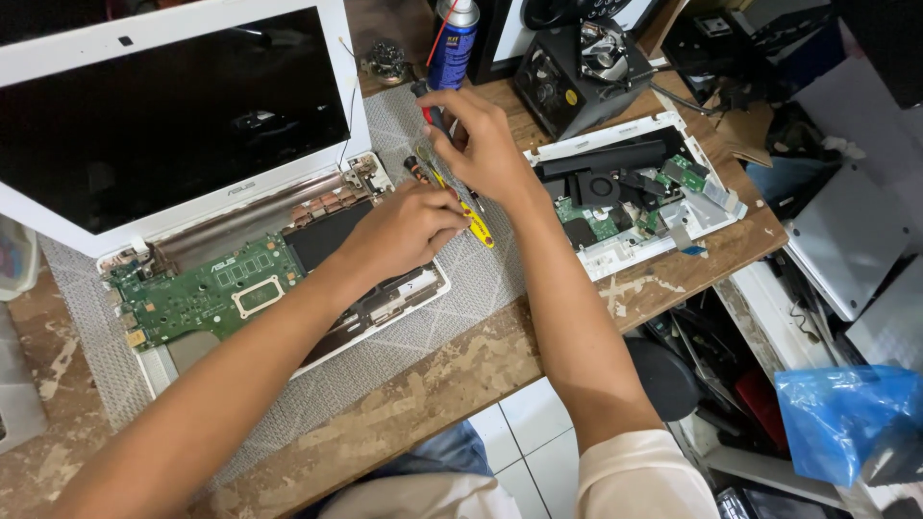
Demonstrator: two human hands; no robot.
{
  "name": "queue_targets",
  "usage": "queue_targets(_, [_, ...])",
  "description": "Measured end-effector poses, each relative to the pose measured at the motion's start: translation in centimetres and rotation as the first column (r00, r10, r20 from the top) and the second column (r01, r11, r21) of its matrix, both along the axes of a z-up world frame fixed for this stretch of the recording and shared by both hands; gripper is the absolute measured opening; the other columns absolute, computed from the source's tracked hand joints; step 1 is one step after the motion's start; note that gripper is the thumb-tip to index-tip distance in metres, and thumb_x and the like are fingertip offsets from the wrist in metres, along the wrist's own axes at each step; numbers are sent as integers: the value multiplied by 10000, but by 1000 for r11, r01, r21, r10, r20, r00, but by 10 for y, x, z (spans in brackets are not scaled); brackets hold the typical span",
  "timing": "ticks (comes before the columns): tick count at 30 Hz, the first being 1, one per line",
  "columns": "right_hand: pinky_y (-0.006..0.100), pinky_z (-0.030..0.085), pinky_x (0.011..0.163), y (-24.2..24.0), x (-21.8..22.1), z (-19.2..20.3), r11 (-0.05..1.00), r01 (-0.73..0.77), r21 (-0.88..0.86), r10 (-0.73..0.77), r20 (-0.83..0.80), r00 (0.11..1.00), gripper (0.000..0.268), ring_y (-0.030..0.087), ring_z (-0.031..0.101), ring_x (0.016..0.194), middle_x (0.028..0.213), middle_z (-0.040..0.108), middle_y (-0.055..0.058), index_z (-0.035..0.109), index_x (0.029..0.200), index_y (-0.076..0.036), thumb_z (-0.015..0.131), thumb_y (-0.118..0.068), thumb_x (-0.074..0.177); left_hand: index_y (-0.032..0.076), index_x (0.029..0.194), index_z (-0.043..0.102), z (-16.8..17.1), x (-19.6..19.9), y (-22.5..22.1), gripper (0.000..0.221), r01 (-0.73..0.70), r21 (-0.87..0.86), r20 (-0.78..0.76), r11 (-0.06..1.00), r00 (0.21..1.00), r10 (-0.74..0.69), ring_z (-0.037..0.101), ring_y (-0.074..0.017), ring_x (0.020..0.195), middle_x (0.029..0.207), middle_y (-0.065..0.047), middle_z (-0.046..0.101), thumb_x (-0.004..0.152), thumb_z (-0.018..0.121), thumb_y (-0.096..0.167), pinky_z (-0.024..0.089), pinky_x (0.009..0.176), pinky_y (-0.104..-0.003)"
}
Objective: The person works on a disassembled white laptop at a repair bench, using a red-handled screwdriver to unscrew and reposition the exposed motherboard inside the chassis. They steady the board with one hand while driving screws, then reach for other screwdrivers laid on the mat and continue working on the board and hinge area.
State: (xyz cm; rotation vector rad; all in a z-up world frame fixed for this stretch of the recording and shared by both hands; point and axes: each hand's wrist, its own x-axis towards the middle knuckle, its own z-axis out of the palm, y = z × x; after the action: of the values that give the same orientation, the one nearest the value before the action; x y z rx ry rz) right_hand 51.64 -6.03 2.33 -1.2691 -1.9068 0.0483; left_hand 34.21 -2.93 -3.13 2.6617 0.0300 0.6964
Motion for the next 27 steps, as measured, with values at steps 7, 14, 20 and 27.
queue_targets(7, [345, 478, 788, 0, 0, -2, 1000, 11, -21, -11, -4, 1000, 192, 217, 612, 845, 1090, 692, 113, 628, 1196, -42, 647, -50, 1005, 48, 1043, 793, -7, -1, 0, 143, 1, 36, 12, 999, 1000, -2, 722, -282, 1004, 1096, -140, 772, 911, 740, 63, 474, 1112, -498])
queue_targets(14, [380, 498, 892, 0, 1, -2, 1000, -4, 1, 4, 1, 1000, 185, 276, 662, 1013, 1119, 704, 134, 630, 1193, -31, 650, -61, 1011, -46, 1134, 741, -17, -1, 0, 245, -6, 176, -53, 984, 998, 16, 625, -345, 1077, 1235, -181, 705, 1011, 606, 118, 474, 1049, -485])
queue_targets(20, [370, 481, 870, -1, 1, -1, 1000, 1, -15, -1, -1, 1000, 196, 256, 637, 962, 1102, 696, 119, 628, 1202, -39, 655, -86, 1013, -40, 1237, 689, -23, -3, -2, 295, -40, 203, -99, 978, 993, 61, 546, -383, 1211, 1332, -208, 620, 976, 585, 48, 485, 1056, -497])
queue_targets(27, [345, 498, 464, 9, 9, -16, 999, -34, -4, 33, -167, 985, 320, 219, 623, 495, 806, 576, 109, 689, 1244, -99, 723, -33, 933, -104, 1136, 719, 39, -20, -13, 250, 0, 117, -145, 993, 989, 17, 702, -329, 1055, 1235, -285, 689, 923, 594, -67, 546, 957, -367])
